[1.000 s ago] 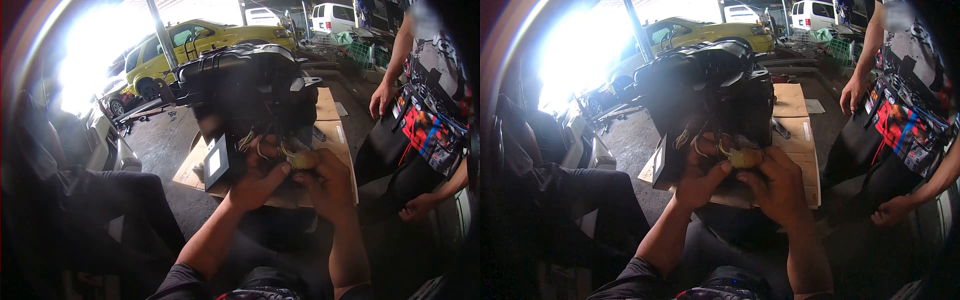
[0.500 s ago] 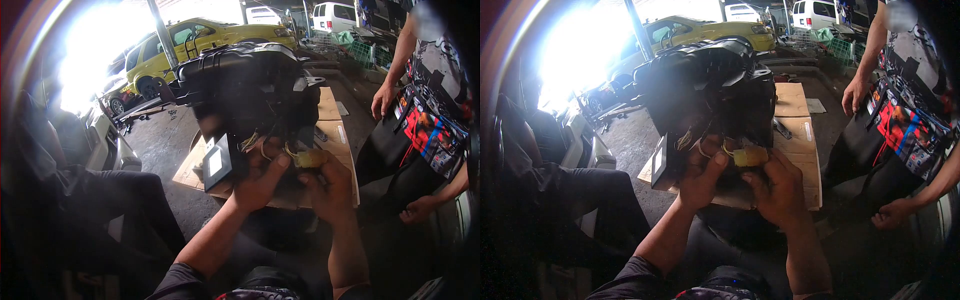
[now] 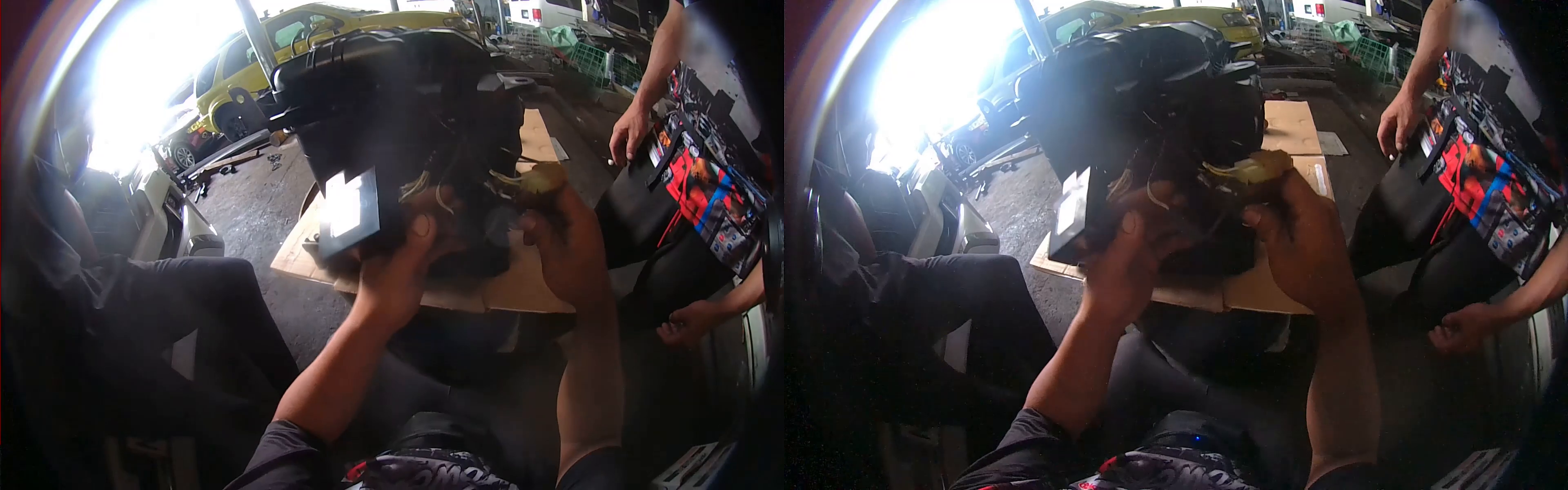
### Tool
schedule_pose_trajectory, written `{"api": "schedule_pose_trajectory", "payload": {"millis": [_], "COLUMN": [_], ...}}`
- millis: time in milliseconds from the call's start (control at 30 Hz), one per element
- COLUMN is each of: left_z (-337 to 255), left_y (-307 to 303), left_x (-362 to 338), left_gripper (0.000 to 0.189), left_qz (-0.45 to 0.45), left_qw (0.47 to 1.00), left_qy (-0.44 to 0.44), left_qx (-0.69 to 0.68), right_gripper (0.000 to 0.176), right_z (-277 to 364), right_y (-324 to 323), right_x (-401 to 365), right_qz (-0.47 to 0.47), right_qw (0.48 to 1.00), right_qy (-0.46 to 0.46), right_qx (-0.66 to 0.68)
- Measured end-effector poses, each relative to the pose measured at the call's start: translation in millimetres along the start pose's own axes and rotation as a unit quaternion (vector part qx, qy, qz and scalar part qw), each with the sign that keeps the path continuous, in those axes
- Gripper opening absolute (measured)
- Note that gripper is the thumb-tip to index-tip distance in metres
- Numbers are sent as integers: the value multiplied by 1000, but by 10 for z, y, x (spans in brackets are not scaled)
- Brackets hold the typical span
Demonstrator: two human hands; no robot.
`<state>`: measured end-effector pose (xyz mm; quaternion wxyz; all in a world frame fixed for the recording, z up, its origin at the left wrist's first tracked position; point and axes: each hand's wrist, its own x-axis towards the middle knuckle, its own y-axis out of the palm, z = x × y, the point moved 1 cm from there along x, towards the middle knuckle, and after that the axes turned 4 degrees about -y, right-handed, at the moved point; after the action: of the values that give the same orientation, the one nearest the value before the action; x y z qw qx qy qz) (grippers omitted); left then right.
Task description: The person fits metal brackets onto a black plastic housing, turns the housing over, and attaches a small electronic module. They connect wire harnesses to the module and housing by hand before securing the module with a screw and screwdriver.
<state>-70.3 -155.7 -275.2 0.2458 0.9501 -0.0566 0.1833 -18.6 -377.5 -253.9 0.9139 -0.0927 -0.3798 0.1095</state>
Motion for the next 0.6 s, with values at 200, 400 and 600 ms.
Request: {"api": "schedule_pose_trajectory", "payload": {"millis": [200,400,600], "left_z": [-426,-675,-733], "left_y": [-12,-112,-207], "left_x": [-83,-22,-35], "left_gripper": [52,48,50], "left_qz": [71,104,141], "left_qw": [995,992,989], "left_qy": [45,62,55], "left_qx": [-48,-18,7], "right_gripper": [28,31,39], "right_z": [-132,-69,-22], "right_y": [45,99,48], "right_x": [-71,-126,-240], "right_qz": [-4,-17,-12], "right_qw": [997,995,994], "right_qy": [3,-16,33], "right_qx": [78,92,106]}}
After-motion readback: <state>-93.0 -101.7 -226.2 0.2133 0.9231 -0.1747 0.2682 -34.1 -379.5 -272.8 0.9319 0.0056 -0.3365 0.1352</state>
